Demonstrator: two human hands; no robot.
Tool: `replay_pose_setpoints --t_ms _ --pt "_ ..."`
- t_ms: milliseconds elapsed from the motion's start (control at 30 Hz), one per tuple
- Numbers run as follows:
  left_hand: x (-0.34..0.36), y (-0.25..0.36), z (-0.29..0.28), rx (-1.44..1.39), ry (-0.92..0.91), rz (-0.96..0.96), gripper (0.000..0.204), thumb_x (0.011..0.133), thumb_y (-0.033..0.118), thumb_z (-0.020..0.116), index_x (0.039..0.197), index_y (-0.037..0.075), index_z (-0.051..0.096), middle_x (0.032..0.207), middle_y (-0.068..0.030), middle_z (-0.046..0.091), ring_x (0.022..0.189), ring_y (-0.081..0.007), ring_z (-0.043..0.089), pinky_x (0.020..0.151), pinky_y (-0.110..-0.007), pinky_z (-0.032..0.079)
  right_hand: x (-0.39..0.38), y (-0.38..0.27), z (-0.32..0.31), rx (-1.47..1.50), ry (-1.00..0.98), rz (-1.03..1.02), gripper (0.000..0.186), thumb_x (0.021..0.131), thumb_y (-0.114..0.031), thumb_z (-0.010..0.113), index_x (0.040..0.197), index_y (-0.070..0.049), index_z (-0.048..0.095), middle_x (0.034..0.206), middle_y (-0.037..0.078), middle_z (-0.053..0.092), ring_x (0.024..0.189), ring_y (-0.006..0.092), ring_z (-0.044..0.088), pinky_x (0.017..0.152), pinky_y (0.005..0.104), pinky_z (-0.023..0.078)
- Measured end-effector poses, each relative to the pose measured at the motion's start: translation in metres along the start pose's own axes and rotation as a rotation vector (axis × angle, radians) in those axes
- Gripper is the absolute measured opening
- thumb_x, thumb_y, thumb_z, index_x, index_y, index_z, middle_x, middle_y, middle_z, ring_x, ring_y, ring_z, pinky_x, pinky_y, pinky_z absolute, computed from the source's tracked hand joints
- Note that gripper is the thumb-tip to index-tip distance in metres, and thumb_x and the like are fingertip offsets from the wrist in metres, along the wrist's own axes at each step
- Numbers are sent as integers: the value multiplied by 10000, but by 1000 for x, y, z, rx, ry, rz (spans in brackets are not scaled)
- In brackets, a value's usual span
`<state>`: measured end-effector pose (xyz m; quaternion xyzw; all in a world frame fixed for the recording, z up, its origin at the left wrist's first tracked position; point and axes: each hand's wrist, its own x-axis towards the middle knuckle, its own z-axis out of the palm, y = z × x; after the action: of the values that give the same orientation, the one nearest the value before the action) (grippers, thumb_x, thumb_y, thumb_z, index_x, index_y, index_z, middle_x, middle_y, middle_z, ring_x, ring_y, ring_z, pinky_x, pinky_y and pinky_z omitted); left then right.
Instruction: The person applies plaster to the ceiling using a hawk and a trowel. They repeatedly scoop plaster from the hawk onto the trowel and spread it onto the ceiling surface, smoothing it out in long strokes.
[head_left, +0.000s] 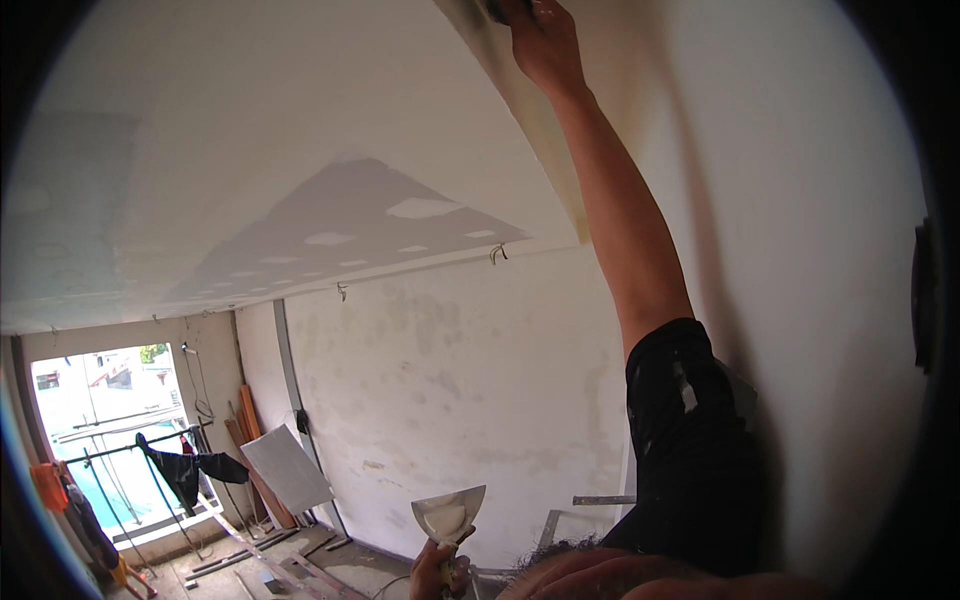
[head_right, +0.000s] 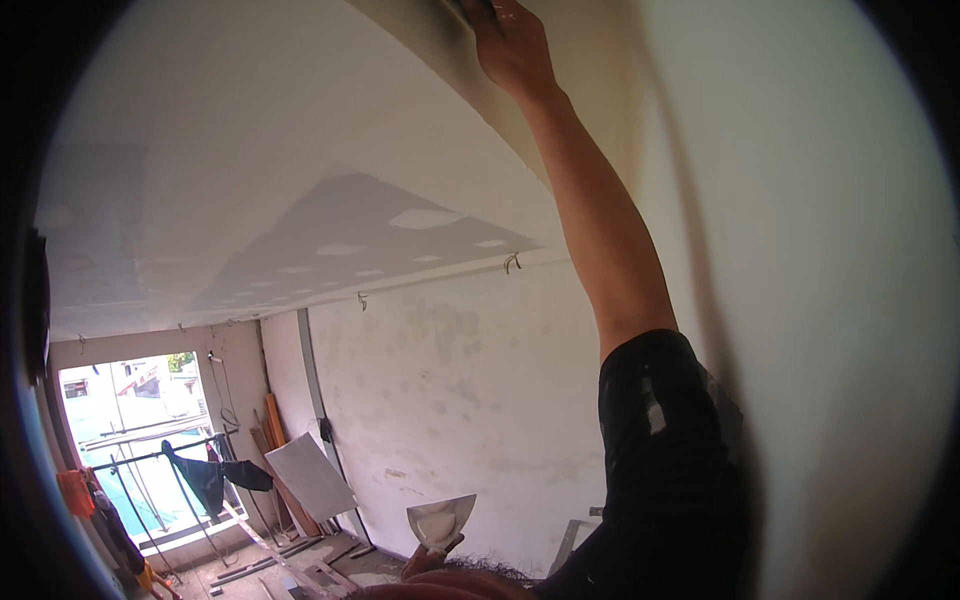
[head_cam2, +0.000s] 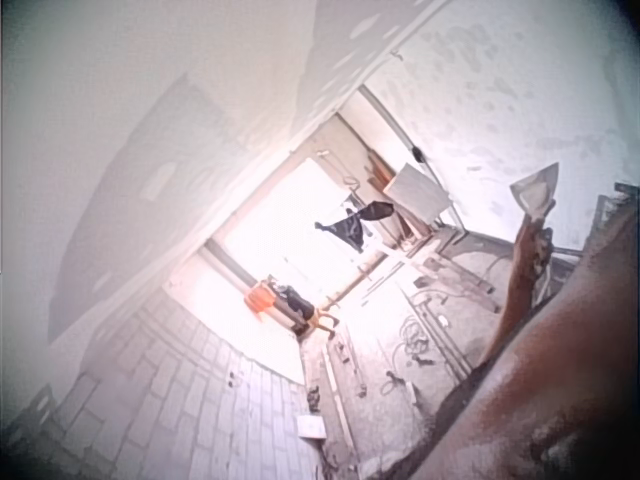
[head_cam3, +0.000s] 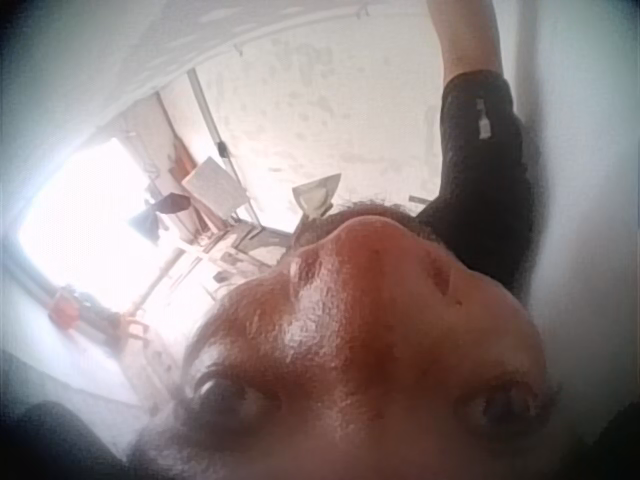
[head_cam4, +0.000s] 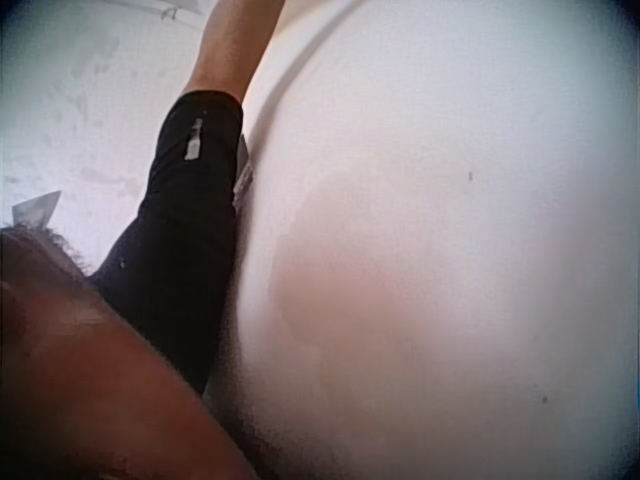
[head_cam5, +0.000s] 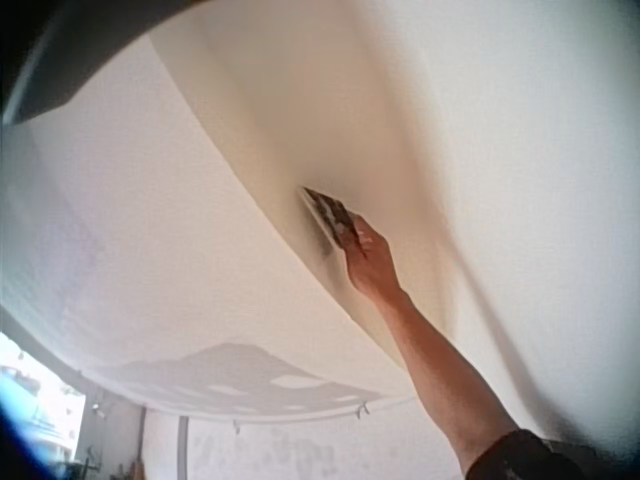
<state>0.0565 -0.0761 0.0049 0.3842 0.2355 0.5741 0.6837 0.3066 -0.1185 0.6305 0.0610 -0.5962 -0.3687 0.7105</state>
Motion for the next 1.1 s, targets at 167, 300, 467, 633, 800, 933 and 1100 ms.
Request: replay_pose_setpoints --t_ms 167,300,467,633,800,933,1100 --pt "-1 -1 1 -7 -4 0 579 1022 227 557 1554 159 339 1068 -49 415 808 -137 462 601 -276 435 -2 4 3 -4 6 1 400 1084 -215 454 1430 -42 554 1367 187 649 1272 320 611 1081 399 458" --pt "0 -1 1 -5 -5 1 590 1020 229 561 1558 158 329 1095 -54 412 832 -143 466 617 -282 441 -1 7 2 20 3 -34 397 1088 -218 452 1430 -48 560 1366 180 651 1272 311 612 1080 391 456" --pt "0 0 0 -9 -7 2 604 1018 232 566 1563 157 317 1127 -61 407 862 -150 472 637 -289 450 0 9 6 37 -10 -20 404 1095 -231 451 1442 -49 548 1388 181 638 1291 311 600 1094 395 449" --pt "0 1 -1 -4 -13 1 618 1015 234 571 1568 157 305 1160 -68 403 892 -158 478 657 -297 458 -3 0 9 -10 -62 9 427 1102 -259 430 1464 -55 527 1438 188 601 1341 317 564 1133 407 422" --pt "0 2 -1 -5 -21 -1 633 1013 237 575 1573 156 293 1193 -74 398 922 -165 483 677 -304 466 -15 -39 1 32 -120 112 432 1106 -269 433 1477 -65 520 1456 181 590 1355 317 553 1142 402 413" --pt "0 2 -2 -10 -20 -1 644 1011 239 579 1578 156 283 1219 -80 394 946 -171 487 693 -310 473 -31 -46 1 117 -119 -55 418 1104 -262 471 1472 -73 533 1438 159 611 1329 287 575 1112 387 436" --pt "1 1 -2 -7 -31 -8 659 1009 242 584 1583 155 271 1252 -87 390 976 -178 493 713 -317 481 -48 -43 -3 204 -97 -248 369 1090 -216 530 1419 -59 590 1334 128 681 1214 211 633 1013 342 489"
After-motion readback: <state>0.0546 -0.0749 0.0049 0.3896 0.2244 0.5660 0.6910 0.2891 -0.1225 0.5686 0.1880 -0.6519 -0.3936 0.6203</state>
